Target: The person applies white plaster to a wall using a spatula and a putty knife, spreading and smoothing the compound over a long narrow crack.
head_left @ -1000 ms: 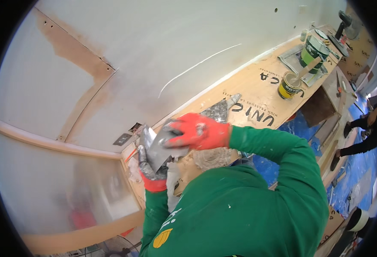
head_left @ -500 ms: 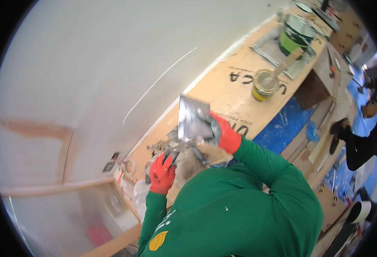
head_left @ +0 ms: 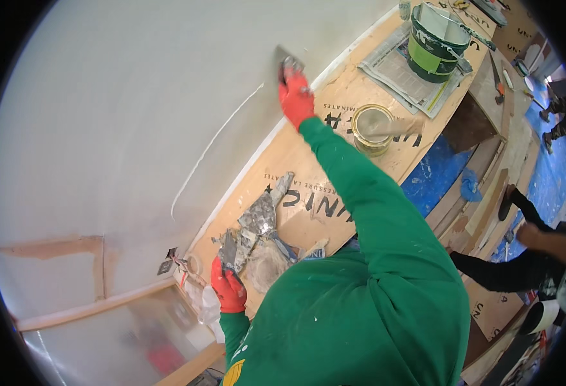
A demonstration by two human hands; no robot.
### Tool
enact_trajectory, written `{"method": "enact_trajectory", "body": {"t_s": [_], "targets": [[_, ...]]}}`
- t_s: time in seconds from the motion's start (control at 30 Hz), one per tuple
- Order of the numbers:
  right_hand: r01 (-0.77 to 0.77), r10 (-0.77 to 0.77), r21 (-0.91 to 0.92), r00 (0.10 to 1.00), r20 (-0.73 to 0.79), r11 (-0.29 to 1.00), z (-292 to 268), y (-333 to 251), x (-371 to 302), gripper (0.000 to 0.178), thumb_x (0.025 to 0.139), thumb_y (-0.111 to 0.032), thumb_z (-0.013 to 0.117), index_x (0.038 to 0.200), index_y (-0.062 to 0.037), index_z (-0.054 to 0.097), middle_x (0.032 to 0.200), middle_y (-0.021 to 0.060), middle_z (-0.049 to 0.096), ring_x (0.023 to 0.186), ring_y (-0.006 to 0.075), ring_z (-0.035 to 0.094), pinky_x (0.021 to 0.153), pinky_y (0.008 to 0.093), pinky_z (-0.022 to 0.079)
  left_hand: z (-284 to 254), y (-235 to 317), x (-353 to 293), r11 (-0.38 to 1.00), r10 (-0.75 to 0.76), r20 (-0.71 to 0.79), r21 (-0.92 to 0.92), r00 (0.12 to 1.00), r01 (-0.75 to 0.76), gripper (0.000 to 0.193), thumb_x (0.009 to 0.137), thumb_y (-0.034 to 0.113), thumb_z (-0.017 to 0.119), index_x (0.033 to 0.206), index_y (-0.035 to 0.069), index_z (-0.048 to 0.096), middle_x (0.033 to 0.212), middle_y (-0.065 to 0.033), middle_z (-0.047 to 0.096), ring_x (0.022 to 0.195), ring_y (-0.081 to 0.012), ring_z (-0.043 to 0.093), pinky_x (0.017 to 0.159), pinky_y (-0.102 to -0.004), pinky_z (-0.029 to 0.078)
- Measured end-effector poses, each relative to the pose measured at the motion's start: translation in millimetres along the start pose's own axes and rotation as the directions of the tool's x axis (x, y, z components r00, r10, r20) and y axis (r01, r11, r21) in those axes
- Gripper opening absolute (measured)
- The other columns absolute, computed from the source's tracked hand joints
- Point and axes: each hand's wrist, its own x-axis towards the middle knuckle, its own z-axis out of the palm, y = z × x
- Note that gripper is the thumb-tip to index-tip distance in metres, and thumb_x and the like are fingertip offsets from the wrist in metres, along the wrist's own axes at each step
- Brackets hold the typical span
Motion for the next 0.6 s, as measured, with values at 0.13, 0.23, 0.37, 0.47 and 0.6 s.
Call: {"method": "enact_trajectory", "body": {"t_s": [0.13,0.23,0.37,0.47,0.6], "targets": [[-0.161,0.157,0.222,0.987,0.032,0.962,-22.5,-7.0,-18.1,0.046,0.093,-0.011,0.054,0.138,-0.0061,0.046,0.133,0.0205,0.055,0.123,0.0359,0.053,0.103,0.0404,0.042,0.8,-7.6,-15.6,0.995,-0.084,-0.056,-0.057,0.995,0.081,0.040,0.093,0.004,0.042,0.131,-0.008,0.049,0.124,-0.0265,0.057,0.112,-0.0403,0.057,0.098,-0.0436,0.043],[-0.282,0.306,0.218,0.948,-0.087,0.934,-27.6,13.4,22.5,0.037,0.096,-0.010,0.050,0.133,-0.0041,0.051,0.126,0.0178,0.061,0.116,0.0348,0.058,0.095,0.0367,0.047,-8.5,-0.3,-15.6,0.974,-0.198,-0.012,-0.113,0.980,0.196,0.040,0.095,0.007,0.043,0.132,-0.009,0.048,0.124,-0.0254,0.059,0.113,-0.0358,0.058,0.099,-0.0408,0.043],[-0.297,0.334,0.300,0.940,-0.077,0.906,-15.6,22.7,50.2,0.034,0.095,-0.011,0.050,0.129,-0.0067,0.056,0.125,0.0161,0.062,0.113,0.0353,0.059,0.092,0.0390,0.049,-25.8,-26.7,-25.5,0.968,-0.213,-0.019,-0.139,0.977,0.208,0.042,0.097,0.009,0.041,0.135,-0.009,0.046,0.125,-0.0235,0.059,0.114,-0.0313,0.058,0.100,-0.0373,0.042],[-0.251,0.270,0.312,0.963,-0.017,0.916,-16.5,-2.8,30.1,0.034,0.093,-0.012,0.051,0.127,-0.0117,0.060,0.124,0.0152,0.062,0.113,0.0353,0.059,0.093,0.0399,0.049,-35.1,-46.8,-36.9,0.970,-0.210,-0.039,-0.134,0.977,0.203,0.043,0.098,0.011,0.040,0.136,-0.009,0.044,0.127,-0.0225,0.058,0.114,-0.0292,0.057,0.100,-0.0358,0.041],[-0.076,0.085,0.356,0.996,-0.011,0.931,-0.6,-53.8,-28.3,0.045,0.089,-0.012,0.056,0.134,-0.0191,0.056,0.127,0.0175,0.060,0.117,0.0392,0.055,0.099,0.0439,0.046,-47.3,-55.8,-41.9,0.955,-0.217,-0.025,-0.210,0.976,0.207,0.044,0.099,0.013,0.039,0.137,-0.009,0.043,0.127,-0.0221,0.058,0.115,-0.0278,0.056,0.101,-0.0349,0.040]]}}
